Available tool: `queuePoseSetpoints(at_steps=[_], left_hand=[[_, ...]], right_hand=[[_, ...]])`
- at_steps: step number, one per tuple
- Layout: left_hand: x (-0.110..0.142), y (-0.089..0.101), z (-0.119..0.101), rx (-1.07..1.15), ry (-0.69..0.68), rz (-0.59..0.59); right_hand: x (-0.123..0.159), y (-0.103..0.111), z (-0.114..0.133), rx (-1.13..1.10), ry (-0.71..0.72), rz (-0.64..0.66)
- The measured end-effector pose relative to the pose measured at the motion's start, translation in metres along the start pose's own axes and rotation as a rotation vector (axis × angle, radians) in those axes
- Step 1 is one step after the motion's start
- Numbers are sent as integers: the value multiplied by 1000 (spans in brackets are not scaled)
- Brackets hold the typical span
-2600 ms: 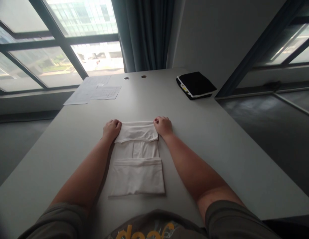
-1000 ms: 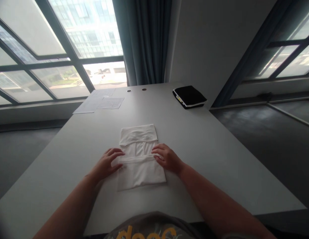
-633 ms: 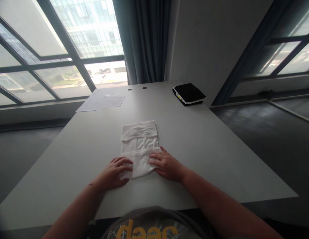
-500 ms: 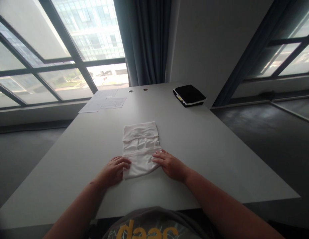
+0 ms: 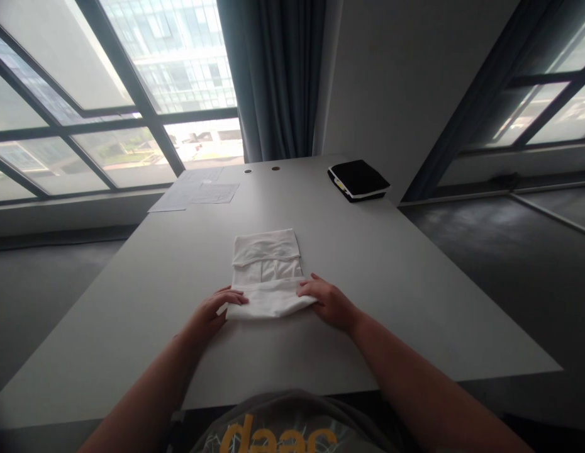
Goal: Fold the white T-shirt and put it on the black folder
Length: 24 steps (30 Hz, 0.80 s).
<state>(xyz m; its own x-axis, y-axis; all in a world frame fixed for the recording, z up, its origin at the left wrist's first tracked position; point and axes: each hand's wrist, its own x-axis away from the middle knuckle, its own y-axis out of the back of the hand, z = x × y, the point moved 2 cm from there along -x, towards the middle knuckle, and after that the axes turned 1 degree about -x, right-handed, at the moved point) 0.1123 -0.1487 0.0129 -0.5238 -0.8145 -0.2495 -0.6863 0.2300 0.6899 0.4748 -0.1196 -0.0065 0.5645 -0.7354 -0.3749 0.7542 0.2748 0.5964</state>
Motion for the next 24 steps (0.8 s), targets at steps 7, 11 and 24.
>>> queuePoseSetpoints(at_steps=[7, 11, 24], left_hand=[[10, -3, 2, 162, 278, -261], [8, -8, -10, 222, 374, -405], [-78, 2, 25, -333, 634, -309]], right_hand=[[0, -1, 27, -245, -220, -143], [-9, -8, 41, -260, -276, -242], [-64, -11, -10, 262, -613, -397]])
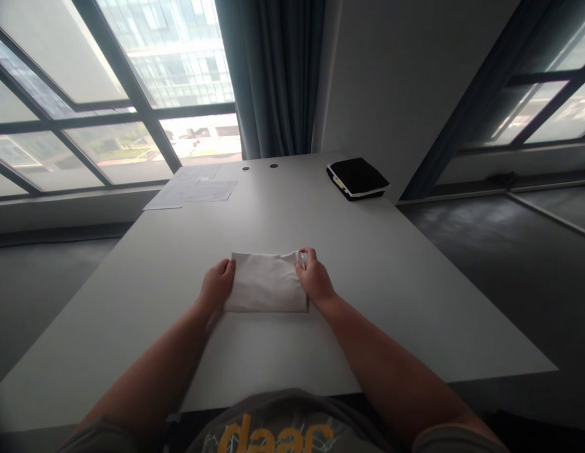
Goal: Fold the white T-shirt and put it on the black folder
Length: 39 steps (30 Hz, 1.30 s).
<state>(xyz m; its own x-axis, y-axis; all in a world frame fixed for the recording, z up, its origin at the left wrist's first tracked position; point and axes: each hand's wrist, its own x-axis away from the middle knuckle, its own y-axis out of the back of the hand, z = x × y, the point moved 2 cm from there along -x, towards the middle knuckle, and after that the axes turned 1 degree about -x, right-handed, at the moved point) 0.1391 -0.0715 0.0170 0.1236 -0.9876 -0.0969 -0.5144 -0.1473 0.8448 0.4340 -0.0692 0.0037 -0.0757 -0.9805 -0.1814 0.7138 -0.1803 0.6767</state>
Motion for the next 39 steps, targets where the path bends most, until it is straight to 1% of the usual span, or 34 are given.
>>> queuePoseSetpoints(at_steps=[2, 5, 7, 9, 11, 13, 15, 17, 20, 22, 24, 28, 33, 36, 39], left_hand=[[-8, -6, 1, -106, 29, 38], [-12, -12, 4, -204, 75, 69], [-12, -12, 7, -206, 105, 55], [-12, -10, 8, -187, 79, 4], [-12, -7, 3, -182, -58, -73], [-11, -7, -9, -190, -256, -116], [-9, -13, -24, -194, -409, -101], [-9, -23, -38, -201, -474, -53], [-11, -41, -47, -234, -472, 65], [-14, -48, -45, -244, -467, 127], [-16, -50, -39, -237, -480, 143], [-15, -42, -27, -249, -486, 118], [-5, -28, -27, -364, -467, 110], [1, -22, -31, -472, -428, 117], [4, -20, -35, -506, -381, 106]], right_hand=[[-3, -3, 0, 154, 26, 31], [-3, -7, 1, 353, 46, 82], [-1, -8, 0, 430, 54, 104], [0, -8, -1, 454, 61, 103], [-1, -6, -1, 438, 95, 64], [-1, -5, 2, 411, 163, 1], [0, -6, 8, 383, 243, -41], [5, -11, 14, 360, 313, -30], [12, -28, 17, 370, 375, 48], [15, -39, 13, 394, 372, 90], [14, -46, 7, 398, 351, 117], [2, -47, 1, 364, 347, 181], [-19, -38, 2, 275, 449, 251], [-29, -33, 1, 217, 438, 208], [-34, -30, -2, 179, 389, 165]])
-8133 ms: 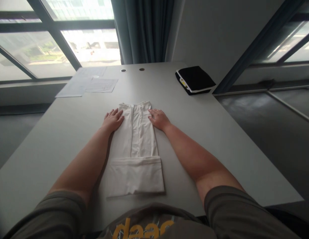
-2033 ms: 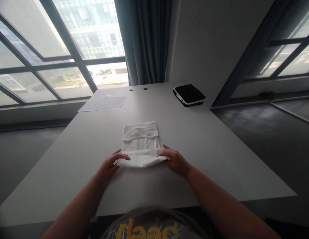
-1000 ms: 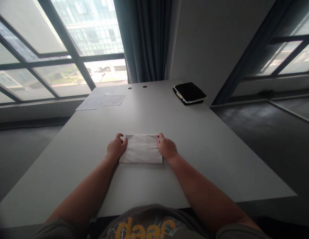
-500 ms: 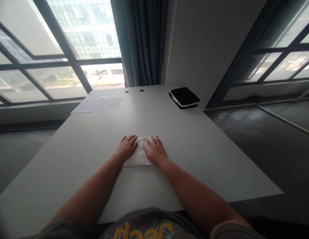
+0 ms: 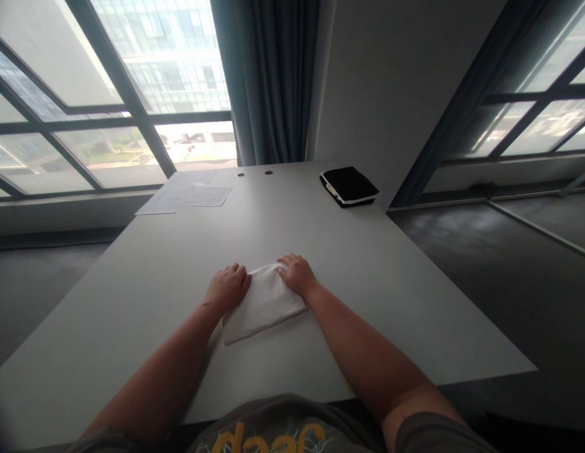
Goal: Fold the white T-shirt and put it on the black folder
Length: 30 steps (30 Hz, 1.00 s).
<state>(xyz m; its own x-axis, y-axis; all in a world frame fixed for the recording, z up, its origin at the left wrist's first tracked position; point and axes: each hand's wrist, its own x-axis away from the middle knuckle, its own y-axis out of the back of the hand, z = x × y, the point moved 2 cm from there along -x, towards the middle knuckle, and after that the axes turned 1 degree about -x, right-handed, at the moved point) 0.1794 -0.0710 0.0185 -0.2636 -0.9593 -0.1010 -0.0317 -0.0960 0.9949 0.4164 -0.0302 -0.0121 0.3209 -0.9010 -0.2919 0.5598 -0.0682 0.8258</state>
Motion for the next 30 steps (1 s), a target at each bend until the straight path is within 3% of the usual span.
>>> queuePoseSetpoints(at_steps=[7, 12, 17, 22, 30], left_hand=[[-3, 0, -7, 174, -109, 29], [-8, -5, -5, 205, -116, 50], [-10, -12, -1, 236, -80, 31], [-12, -14, 9, 263, -64, 11], [5, -25, 32, 425, -109, 1]], right_hand=[[5, 0, 2, -19, 67, -50], [16, 3, 25, 140, 145, -152], [25, -10, 45, 70, 234, 30], [20, -17, 33, 59, 155, 115], [16, -12, 5, -86, 137, 80]])
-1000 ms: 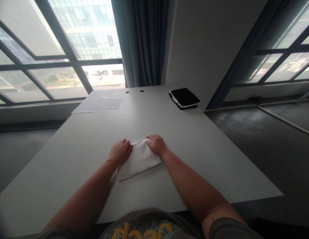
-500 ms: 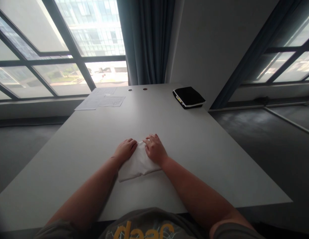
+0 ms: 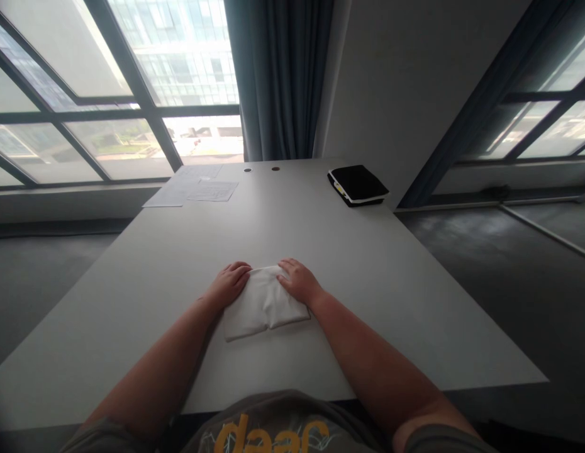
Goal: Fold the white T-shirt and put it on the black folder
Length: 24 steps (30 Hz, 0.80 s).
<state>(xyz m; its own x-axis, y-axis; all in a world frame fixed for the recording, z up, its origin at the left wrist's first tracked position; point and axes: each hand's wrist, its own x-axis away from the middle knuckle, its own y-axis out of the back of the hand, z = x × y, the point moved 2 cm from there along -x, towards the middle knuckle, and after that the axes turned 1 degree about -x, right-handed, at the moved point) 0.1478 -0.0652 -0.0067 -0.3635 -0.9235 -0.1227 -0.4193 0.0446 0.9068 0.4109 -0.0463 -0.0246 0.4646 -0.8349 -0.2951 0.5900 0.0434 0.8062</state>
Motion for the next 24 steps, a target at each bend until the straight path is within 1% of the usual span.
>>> queuePoseSetpoints(at_steps=[3, 6, 10, 15, 17, 19, 22, 24], left_hand=[[13, -1, 9, 51, -14, 12], [21, 0, 13, 60, -4, 18], [21, 3, 11, 34, 18, 22], [20, 10, 5, -33, 53, 39], [20, 13, 4, -87, 114, 31], [19, 16, 4, -141, 200, 7], [14, 18, 6, -194, 304, -43], [11, 19, 8, -222, 360, -88]], right_hand=[[0, -1, -5, -15, 8, 4], [-1, -3, -6, -16, 14, 0], [-1, -1, -3, -17, 20, -9], [-1, 6, 0, -45, 42, -16], [-2, 8, -2, -14, 48, -25], [-5, 9, -6, 63, 31, -53], [-10, 10, -10, 158, -39, -125], [-11, 13, -11, 180, -94, -199]])
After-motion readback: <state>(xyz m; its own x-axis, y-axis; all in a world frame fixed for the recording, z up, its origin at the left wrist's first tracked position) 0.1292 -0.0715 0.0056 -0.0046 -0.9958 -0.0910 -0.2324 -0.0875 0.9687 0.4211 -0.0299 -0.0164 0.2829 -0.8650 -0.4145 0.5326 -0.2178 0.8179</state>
